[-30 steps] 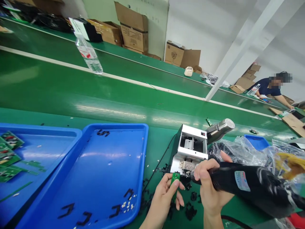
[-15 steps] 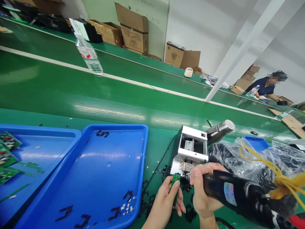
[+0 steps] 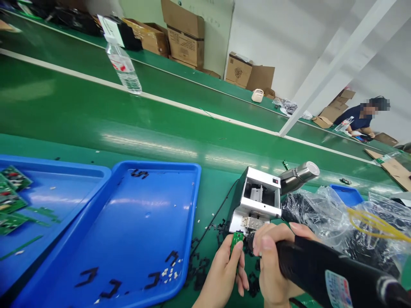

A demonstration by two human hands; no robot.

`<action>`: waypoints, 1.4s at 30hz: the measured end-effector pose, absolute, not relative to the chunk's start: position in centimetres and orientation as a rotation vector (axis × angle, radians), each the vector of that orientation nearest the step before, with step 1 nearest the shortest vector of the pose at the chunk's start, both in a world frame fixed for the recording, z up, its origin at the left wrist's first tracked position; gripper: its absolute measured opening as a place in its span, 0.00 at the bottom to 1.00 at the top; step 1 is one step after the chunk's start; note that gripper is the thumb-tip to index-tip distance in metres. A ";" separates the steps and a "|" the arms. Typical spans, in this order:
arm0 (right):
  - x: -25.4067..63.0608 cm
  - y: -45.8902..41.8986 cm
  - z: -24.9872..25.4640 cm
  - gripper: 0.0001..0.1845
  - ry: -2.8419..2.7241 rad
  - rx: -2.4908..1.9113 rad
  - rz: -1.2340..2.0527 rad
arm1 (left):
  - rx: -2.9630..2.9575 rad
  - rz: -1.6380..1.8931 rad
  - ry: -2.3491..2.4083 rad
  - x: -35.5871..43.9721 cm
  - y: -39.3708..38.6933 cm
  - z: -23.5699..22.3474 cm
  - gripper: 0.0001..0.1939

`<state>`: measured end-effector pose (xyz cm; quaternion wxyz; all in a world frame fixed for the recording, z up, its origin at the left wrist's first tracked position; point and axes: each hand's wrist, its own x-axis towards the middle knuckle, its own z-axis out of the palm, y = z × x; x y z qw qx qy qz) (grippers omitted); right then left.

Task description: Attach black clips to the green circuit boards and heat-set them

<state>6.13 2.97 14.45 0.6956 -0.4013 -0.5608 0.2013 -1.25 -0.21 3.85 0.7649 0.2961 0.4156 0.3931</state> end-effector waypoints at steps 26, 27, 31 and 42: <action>6.0 3.9 14.5 0.21 -1.074 -0.909 0.344 | 0.645 0.888 1.031 0.2 -0.8 2.8 0.24; 6.1 4.1 14.4 0.20 -1.077 -0.932 0.311 | 0.634 0.873 1.044 0.1 -0.8 3.0 0.24; 6.4 4.8 13.4 0.14 -1.150 -0.999 0.287 | 0.638 0.854 1.051 0.0 -0.6 3.5 0.24; 6.1 2.9 13.4 0.19 -1.132 -1.009 0.381 | 0.660 0.817 1.033 0.1 -0.9 3.0 0.23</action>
